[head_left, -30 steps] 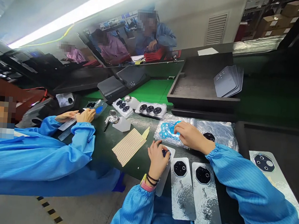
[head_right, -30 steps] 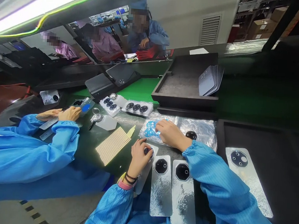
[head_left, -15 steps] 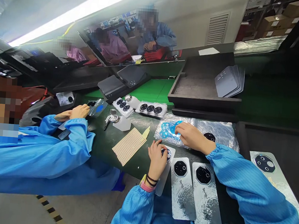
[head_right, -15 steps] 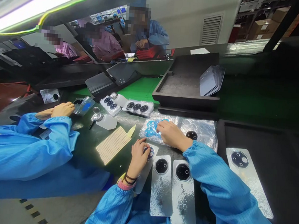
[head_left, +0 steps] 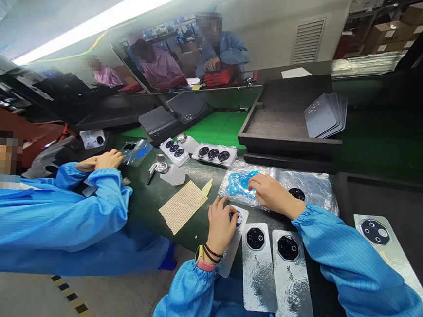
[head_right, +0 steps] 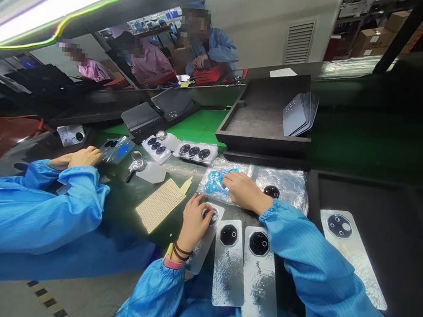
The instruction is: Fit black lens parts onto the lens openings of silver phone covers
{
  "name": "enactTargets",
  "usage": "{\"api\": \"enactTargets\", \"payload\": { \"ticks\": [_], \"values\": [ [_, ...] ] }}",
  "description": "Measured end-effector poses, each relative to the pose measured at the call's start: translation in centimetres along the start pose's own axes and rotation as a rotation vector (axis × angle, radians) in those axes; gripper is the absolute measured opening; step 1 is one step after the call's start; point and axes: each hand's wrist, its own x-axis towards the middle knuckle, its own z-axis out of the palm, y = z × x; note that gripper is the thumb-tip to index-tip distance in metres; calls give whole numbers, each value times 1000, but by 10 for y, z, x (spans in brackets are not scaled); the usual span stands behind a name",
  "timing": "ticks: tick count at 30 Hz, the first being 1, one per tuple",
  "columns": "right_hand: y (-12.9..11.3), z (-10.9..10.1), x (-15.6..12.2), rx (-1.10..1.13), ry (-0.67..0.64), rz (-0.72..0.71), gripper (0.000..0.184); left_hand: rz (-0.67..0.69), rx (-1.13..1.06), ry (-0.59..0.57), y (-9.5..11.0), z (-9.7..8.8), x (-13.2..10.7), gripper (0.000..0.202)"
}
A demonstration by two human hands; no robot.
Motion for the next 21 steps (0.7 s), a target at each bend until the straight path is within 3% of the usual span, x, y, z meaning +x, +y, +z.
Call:
{"api": "enactTargets", "payload": {
  "ticks": [21],
  "values": [
    [-2,-2,1,-39,-56,35,27,32,173,-22,4,-2,2,14]
  ]
}}
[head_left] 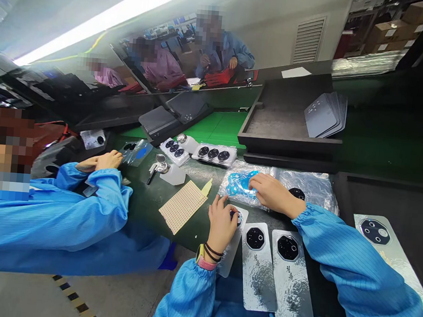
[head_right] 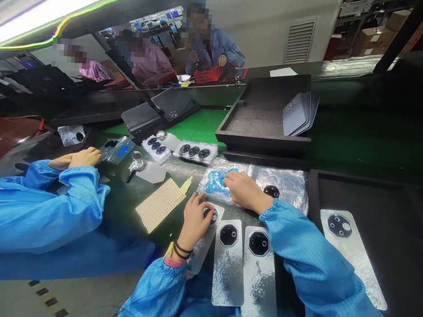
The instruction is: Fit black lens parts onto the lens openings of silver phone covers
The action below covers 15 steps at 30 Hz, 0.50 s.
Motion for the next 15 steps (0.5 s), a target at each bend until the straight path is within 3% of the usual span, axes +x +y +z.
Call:
{"api": "enactTargets", "payload": {
  "ticks": [9,15],
  "values": [
    [-1,-1,1,-6,-54,20,27,177,111,-12,-5,-2,3,14],
    [-2,-2,2,-13,-95,43,26,394,165,-34,-14,-3,11,13]
  ]
}}
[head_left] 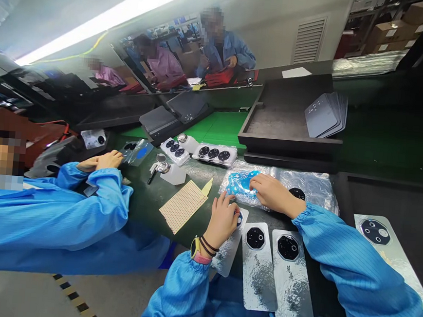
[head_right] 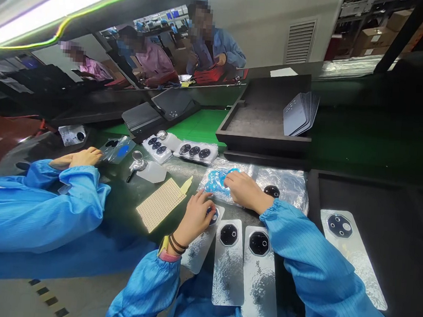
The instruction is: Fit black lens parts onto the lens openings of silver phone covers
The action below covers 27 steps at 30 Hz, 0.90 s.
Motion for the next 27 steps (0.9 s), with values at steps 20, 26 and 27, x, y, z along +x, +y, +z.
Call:
{"api": "enactTargets", "payload": {
  "ticks": [20,26,27],
  "values": [
    [0,-2,-1,-26,-108,52,25,651,98,70,-21,-15,26,22],
    [0,-3,-1,-25,-139,56,25,722,122,-14,-24,-16,36,23],
    [-1,-3,-1,-25,-144,59,25,737,127,-31,-24,-16,37,23]
  ]
}}
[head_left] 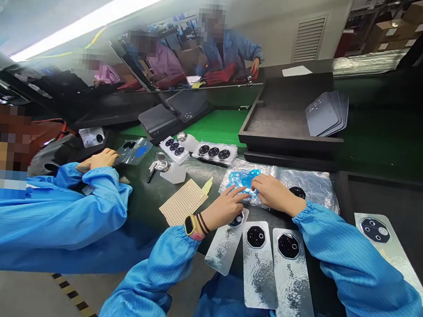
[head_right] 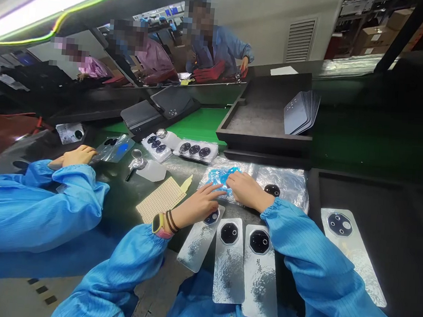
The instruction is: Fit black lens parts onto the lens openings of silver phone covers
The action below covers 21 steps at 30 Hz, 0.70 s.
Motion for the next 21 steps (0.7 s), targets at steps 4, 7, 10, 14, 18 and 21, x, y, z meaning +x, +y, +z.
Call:
{"api": "enactTargets", "payload": {
  "ticks": [4,7,10,14,18,21],
  "values": [
    [-1,-3,1,-7,-39,25,24,49,3,-64,-3,2,2,20],
    [-3,-7,2,-14,-74,46,24,59,6,-94,-3,3,2,17],
    [-6,-10,2,-27,-108,61,26,55,7,-97,-2,4,0,14],
    [-15,-19,2,-51,-167,59,28,37,4,-73,-2,6,-2,15],
    [-31,-28,-2,-71,-287,-10,21,27,-13,-16,-2,8,-4,15],
    [-51,-27,-7,-88,-382,-100,15,30,-37,27,-2,8,-5,15]
  ]
}}
